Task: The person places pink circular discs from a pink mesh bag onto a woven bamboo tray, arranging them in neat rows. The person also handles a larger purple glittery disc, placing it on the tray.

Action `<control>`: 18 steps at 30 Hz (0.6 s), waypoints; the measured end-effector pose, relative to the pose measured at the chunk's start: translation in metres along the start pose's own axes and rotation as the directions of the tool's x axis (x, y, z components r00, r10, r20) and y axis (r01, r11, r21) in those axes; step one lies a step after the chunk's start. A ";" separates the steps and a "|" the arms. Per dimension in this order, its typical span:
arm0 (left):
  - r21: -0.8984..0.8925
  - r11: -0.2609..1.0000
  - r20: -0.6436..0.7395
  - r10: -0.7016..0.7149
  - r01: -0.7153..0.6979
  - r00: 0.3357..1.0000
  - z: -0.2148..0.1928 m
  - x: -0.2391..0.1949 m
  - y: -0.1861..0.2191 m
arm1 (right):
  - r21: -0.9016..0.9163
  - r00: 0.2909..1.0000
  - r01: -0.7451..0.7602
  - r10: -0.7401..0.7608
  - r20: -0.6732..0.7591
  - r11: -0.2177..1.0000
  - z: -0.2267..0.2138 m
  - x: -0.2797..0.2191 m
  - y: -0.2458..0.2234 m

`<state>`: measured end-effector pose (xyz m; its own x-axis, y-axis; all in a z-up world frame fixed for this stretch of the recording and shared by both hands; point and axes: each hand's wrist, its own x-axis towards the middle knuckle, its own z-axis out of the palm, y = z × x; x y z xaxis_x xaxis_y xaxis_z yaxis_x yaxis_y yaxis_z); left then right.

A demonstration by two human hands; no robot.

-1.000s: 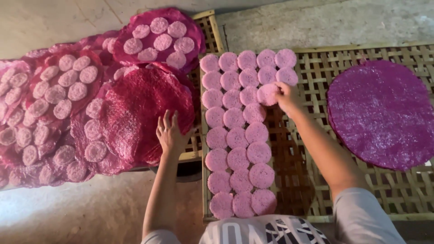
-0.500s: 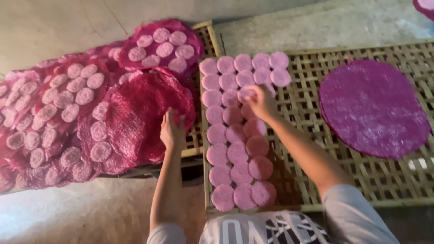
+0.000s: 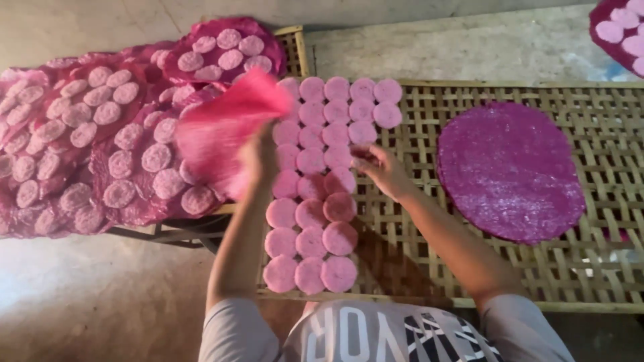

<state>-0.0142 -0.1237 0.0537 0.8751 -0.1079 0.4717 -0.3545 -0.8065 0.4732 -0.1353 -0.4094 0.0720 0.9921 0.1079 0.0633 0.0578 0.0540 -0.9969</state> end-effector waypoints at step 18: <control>-0.129 0.992 0.092 0.005 0.006 0.996 -0.054 -0.103 0.047 | -0.026 0.564 -0.082 0.025 -0.826 0.996 -0.384 -0.202 0.059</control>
<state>-0.1389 -0.1195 0.0671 0.8997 -0.1652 0.4039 -0.3884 -0.7253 0.5684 -0.2899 -0.8094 -0.0181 0.6523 -0.7574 -0.0283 -0.0210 0.0192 -0.9996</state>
